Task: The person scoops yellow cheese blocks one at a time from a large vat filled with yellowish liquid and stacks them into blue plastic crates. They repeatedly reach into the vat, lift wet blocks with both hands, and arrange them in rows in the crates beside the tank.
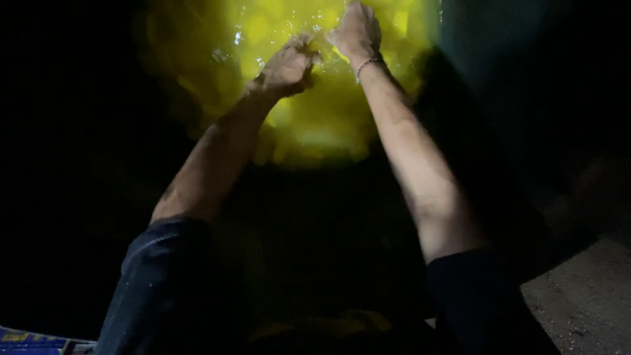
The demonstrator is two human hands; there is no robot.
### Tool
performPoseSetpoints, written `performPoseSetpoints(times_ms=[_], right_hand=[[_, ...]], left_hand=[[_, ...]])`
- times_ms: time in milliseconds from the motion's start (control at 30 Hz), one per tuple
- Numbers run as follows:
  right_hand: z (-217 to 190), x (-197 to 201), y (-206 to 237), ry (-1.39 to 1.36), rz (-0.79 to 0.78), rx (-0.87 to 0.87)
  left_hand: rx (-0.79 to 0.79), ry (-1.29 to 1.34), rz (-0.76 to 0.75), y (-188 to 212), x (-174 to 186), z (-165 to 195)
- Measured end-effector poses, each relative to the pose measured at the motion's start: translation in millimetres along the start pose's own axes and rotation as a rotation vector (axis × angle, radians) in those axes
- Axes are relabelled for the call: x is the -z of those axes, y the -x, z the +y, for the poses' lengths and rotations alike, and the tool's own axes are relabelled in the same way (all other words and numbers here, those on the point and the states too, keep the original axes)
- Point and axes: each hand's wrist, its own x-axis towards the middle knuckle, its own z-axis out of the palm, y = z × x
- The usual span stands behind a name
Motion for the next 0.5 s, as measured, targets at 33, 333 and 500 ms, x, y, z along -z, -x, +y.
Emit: performPoseSetpoints(times_ms=[33, 333, 500], right_hand=[[1.1, -7.6, -5.7, -0.118, 0.029, 0.084], [60.9, 0.4, -17.7, -0.92, -0.334, 0.206], [64.3, -11.5, 2.7, -1.029, -0.402, 0.424]], left_hand=[[0.101, 0.178, -0.022, -0.7, -2.8, -2.6], [0.004, 1.483, 0.419, -12.8, -25.7, -32.8], [-0.011, 1.945, 0.517, -32.4, -44.4, -34.2]])
